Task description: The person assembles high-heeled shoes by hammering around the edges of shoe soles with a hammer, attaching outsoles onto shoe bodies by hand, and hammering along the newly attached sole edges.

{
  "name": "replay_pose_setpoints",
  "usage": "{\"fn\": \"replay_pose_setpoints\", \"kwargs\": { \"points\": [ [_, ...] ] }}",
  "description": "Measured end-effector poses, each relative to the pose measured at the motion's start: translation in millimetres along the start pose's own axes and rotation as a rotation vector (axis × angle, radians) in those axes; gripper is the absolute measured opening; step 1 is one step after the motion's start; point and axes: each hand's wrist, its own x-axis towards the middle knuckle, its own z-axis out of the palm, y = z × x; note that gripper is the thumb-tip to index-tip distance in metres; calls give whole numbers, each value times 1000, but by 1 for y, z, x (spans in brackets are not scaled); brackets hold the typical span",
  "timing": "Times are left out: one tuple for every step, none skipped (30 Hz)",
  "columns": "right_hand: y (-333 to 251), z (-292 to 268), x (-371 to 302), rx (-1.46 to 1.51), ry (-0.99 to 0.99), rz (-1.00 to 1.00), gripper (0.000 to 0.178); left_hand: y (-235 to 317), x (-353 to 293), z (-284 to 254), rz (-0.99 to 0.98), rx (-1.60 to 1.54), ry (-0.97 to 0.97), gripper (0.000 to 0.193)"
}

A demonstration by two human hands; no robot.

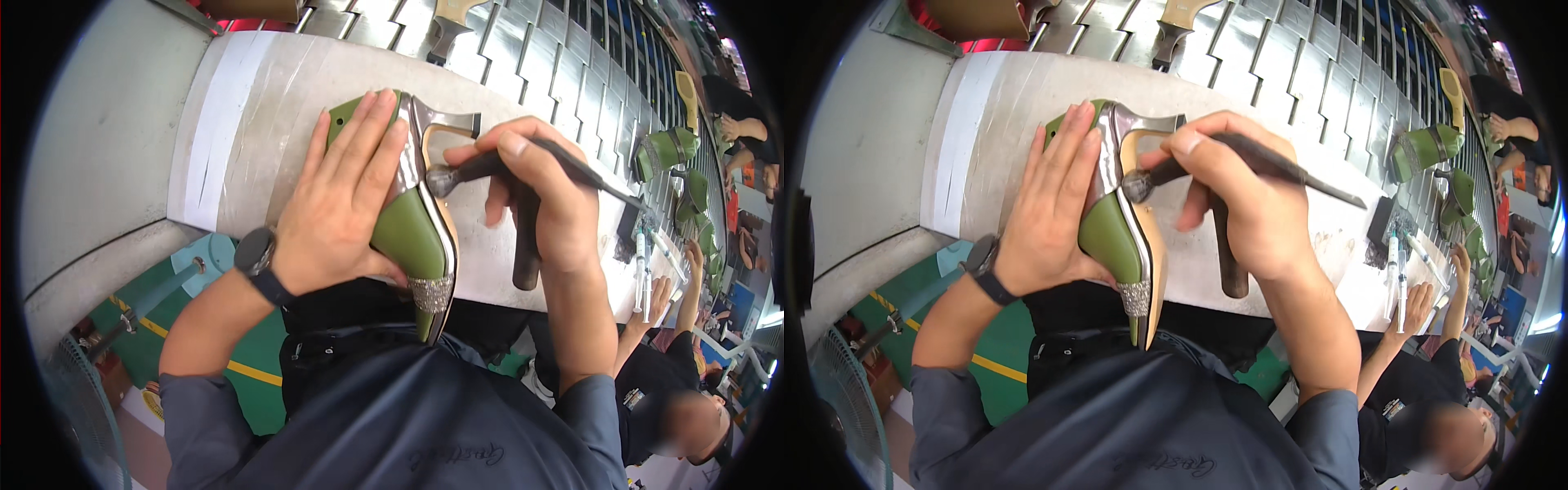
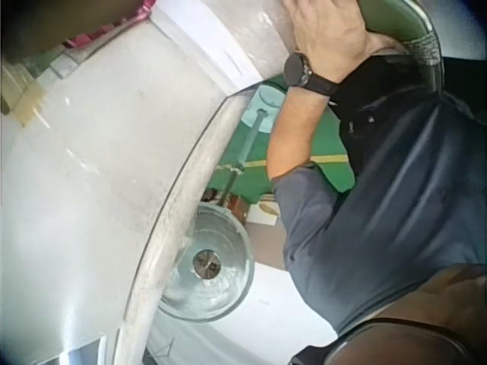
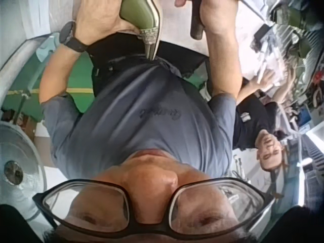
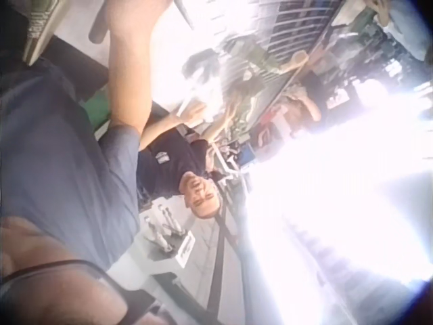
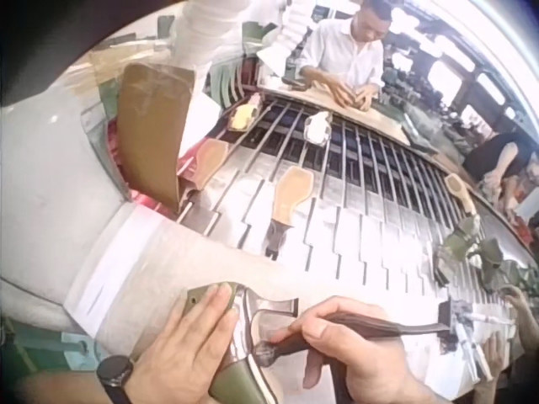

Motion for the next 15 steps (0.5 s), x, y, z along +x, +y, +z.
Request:
{"fn": "replay_pose_setpoints", "kwargs": {
  "points": [
    [1,2,-2,1,17,2,26,3,-1,-3,-7,15,-26,150],
    [1,5,-4,5,37,-7,27,2,-1,-3,-11,10,-23,150],
    [1,8,-5,-5,60,-28,27,1,0,-3,-7,8,-36,150],
    [1,11,-3,-13,78,-49,27,0,0,-3,-6,11,-51,151],
    [0,12,2,-16,71,-45,27,-1,-1,-3,-1,3,-55,151],
    [-2,11,7,-50,37,-44,27,-1,-1,-3,-10,3,-52,151],
    [-7,9,11,-85,11,-44,26,-1,1,-2,1,-3,-48,150],
    [-15,7,19,-136,-21,-10,27,-1,2,-2,12,-8,-43,150],
    [-22,5,26,-179,-61,-3,28,-2,2,-2,13,-12,-44,150],
    [-26,3,32,-221,-102,6,29,-2,2,-1,7,-4,-28,149],
    [-28,4,38,-236,-119,9,30,-1,2,0,2,5,-12,148],
    [-28,3,41,-223,-130,14,30,-1,2,1,5,0,-13,148],
    [-26,3,41,-217,-134,1,30,-3,1,1,1,6,-10,147],
    [-23,3,40,-211,-138,-12,29,-4,1,0,-2,11,-6,145],
    [-22,2,38,-209,-138,-14,29,-4,-1,1,-5,22,-3,144]
  ]
}}
